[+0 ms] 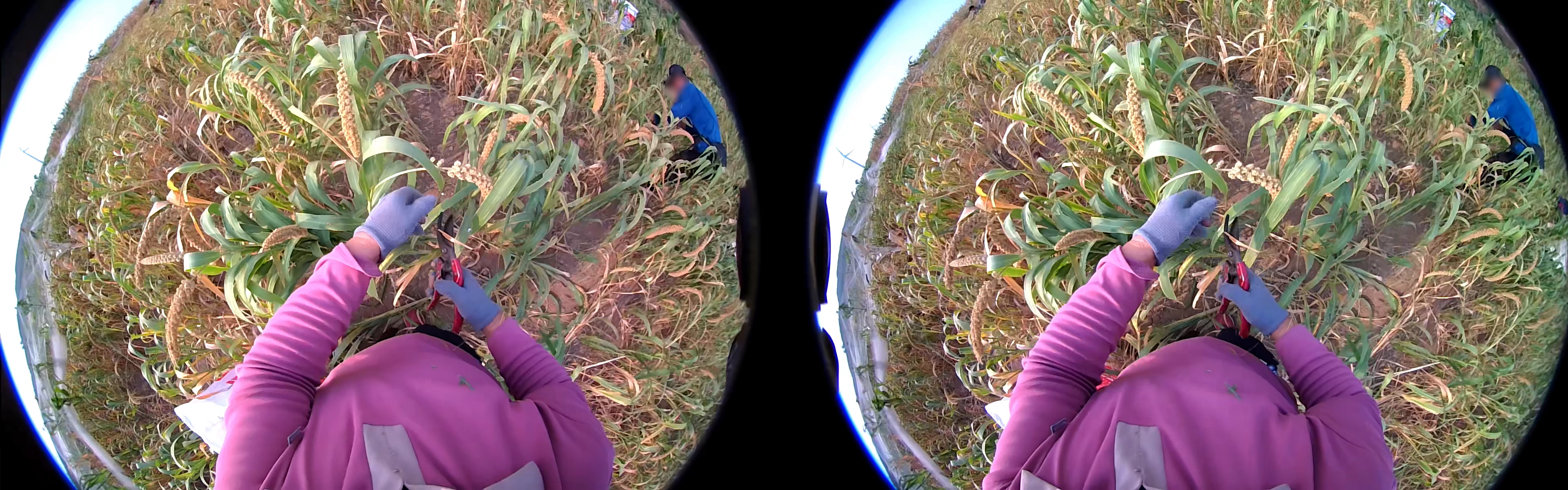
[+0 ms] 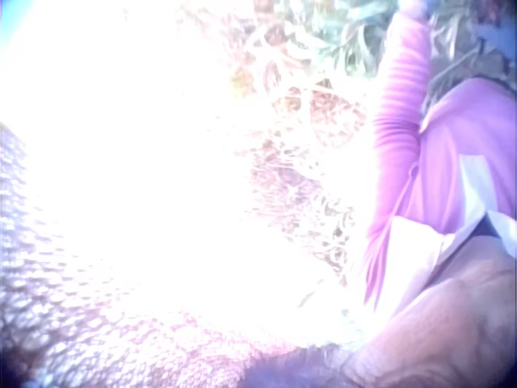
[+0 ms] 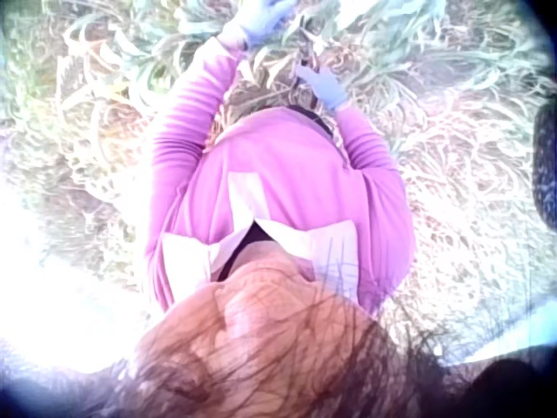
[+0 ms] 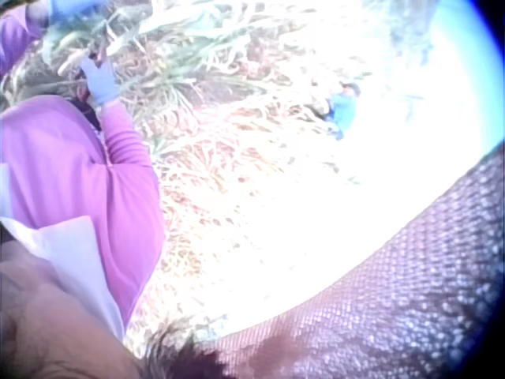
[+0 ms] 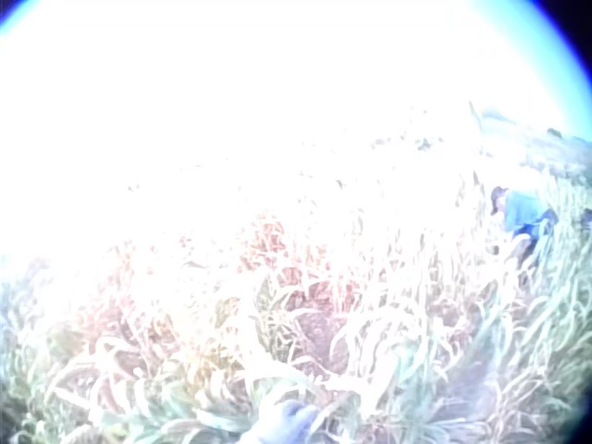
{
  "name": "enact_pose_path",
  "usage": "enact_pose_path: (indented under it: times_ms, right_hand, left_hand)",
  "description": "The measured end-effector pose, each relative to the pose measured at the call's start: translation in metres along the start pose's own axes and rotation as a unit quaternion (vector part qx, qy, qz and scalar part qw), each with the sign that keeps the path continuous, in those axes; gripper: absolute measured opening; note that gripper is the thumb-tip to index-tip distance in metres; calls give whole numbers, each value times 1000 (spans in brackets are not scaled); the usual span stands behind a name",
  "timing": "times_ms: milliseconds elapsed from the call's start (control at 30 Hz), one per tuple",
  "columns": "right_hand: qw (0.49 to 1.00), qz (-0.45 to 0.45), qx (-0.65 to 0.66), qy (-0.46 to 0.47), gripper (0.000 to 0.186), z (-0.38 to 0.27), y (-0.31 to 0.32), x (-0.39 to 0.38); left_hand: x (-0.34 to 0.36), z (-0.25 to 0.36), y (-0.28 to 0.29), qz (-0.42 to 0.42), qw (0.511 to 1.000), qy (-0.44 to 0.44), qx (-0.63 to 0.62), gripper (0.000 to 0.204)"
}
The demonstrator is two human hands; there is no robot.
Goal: The person uses shears to cut grain heads from stalks in a field and places them into a white sack. The person repeatedly reaches for stalks, cuts the heads, and deposits them into the bag.
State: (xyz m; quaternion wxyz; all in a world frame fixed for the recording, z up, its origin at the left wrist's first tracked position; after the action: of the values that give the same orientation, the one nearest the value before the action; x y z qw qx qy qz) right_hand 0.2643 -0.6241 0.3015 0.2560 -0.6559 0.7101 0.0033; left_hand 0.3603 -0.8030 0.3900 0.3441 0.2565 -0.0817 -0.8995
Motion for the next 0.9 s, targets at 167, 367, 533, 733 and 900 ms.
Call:
enact_pose_path:
  times_ms: [167,367,533,733,900]
  right_hand:
    - [998,38,43,-15,34,-9,24,13]
    - [999,16,-43,-24,35,-12,36,33]
    - [949,-110,-295,2,48,2,24,48]
    - [852,-215,-468,92,58,-9,-42,71]
    - [782,-284,-547,93,64,-14,-97,84]
  left_hand:
    - [21,16,-12,43,852,-175,-491,30]
    - [-6,-29,6,-57,771,-204,-600,33]
    - [-68,-137,34,63,869,-50,-488,39]
    - [-123,-202,37,158,911,10,-380,41]
    - [-138,-201,22,116,939,11,-324,41]
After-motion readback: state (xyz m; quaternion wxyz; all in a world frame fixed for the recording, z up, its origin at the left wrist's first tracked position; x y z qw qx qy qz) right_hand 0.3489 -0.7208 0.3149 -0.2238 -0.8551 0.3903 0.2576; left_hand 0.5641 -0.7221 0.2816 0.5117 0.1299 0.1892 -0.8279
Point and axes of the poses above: each hand's wrist, its own x-axis towards the middle knuckle, its own y-axis out of the back of the hand, z = x × y, the point moved 4 cm from there along x, towards the middle knuckle
